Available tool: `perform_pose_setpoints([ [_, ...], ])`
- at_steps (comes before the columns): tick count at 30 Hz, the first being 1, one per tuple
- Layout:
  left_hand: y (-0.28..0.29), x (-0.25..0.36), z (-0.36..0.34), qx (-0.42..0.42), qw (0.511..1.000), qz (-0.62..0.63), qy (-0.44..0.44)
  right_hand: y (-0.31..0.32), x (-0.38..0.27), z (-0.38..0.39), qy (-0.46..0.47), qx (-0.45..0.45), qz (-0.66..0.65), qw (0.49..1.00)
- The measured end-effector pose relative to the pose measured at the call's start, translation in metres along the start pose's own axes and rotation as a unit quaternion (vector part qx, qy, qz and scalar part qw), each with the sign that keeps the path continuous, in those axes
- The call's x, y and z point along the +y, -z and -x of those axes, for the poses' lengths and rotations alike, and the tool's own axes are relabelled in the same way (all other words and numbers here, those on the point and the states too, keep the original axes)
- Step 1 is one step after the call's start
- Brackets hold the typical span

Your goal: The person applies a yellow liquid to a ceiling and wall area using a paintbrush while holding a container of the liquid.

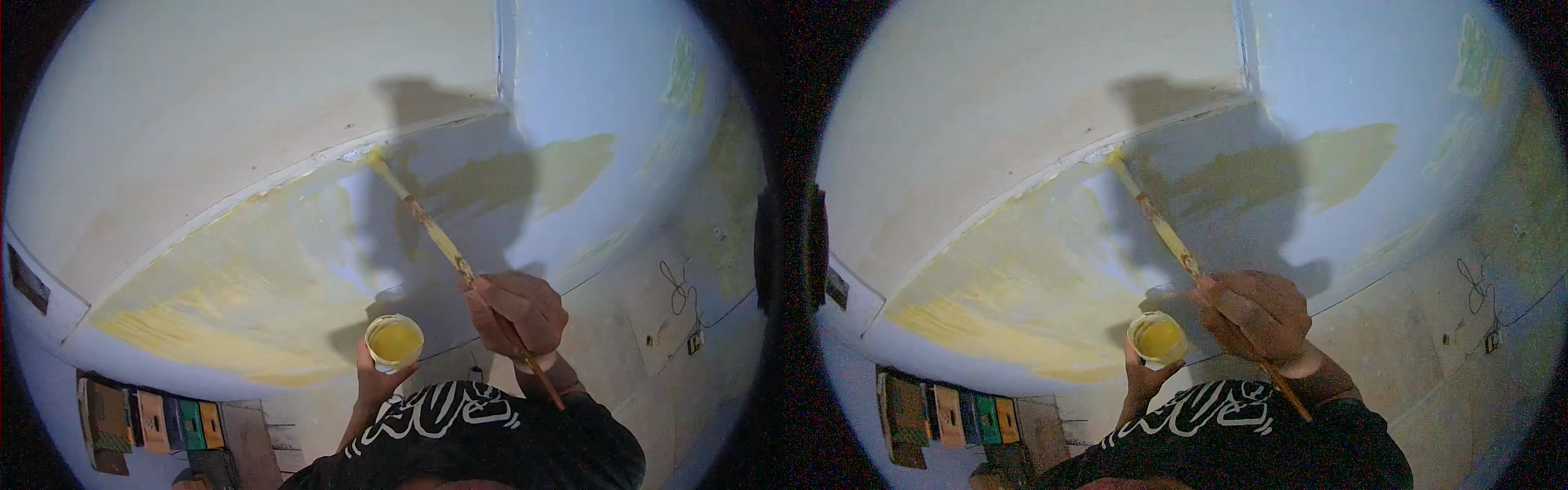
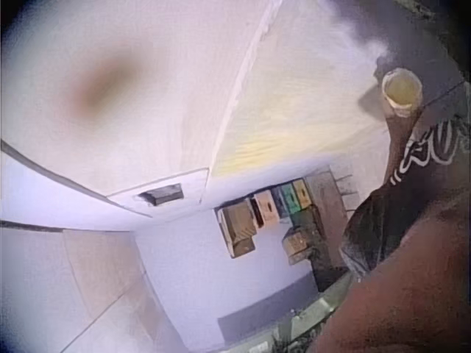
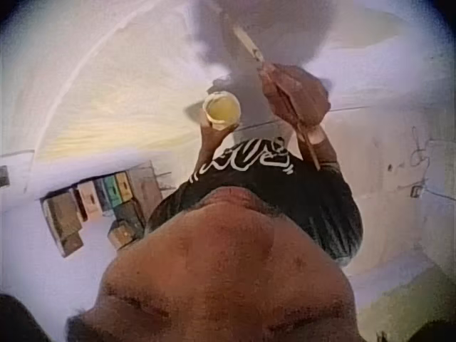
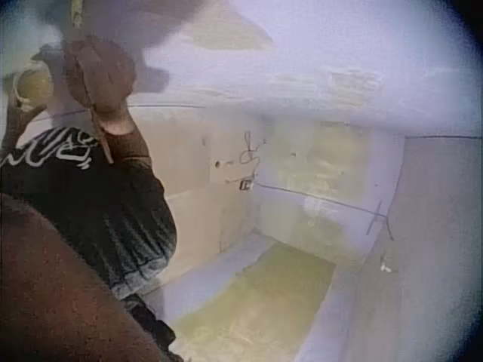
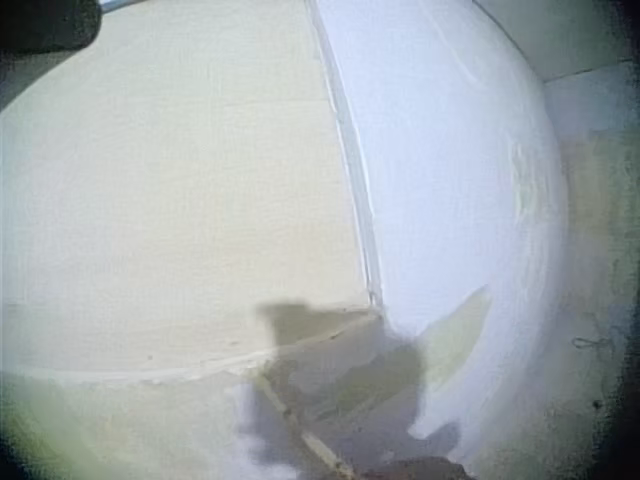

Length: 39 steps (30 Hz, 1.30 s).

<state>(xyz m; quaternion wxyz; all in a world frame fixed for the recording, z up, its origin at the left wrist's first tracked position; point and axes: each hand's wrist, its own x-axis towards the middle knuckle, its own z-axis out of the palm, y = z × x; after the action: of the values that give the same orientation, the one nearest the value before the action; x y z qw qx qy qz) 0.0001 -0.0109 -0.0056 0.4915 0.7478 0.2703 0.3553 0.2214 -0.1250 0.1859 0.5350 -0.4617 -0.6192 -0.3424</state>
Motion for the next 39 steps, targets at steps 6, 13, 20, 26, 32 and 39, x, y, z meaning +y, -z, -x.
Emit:
perform_pose_setpoints([
  [6,-0.001,0.005,-0.004,0.017,1.000,-0.012,-0.011,-0.004,0.001,0.001,-0.024,0.012,-0.026,0.999],
  [13,0.001,-0.001,-0.008,0.022,0.999,-0.030,-0.032,-0.008,-0.003,-0.003,-0.017,-0.007,-0.028,0.999],
  [20,0.002,-0.013,-0.009,0.014,1.000,0.002,-0.014,-0.017,-0.001,-0.006,-0.029,-0.002,-0.052,0.998],
  [26,0.003,0.001,-0.012,0.005,1.000,0.008,0.007,-0.017,-0.005,-0.013,-0.037,-0.007,-0.044,0.998],
  [32,0.005,0.002,-0.015,-0.002,1.000,0.006,-0.001,-0.019,-0.009,-0.019,-0.035,-0.005,-0.038,0.999],
  [39,0.005,-0.003,-0.013,-0.002,1.000,0.019,-0.012,-0.019,-0.010,-0.018,-0.054,0.011,-0.036,0.998],
])
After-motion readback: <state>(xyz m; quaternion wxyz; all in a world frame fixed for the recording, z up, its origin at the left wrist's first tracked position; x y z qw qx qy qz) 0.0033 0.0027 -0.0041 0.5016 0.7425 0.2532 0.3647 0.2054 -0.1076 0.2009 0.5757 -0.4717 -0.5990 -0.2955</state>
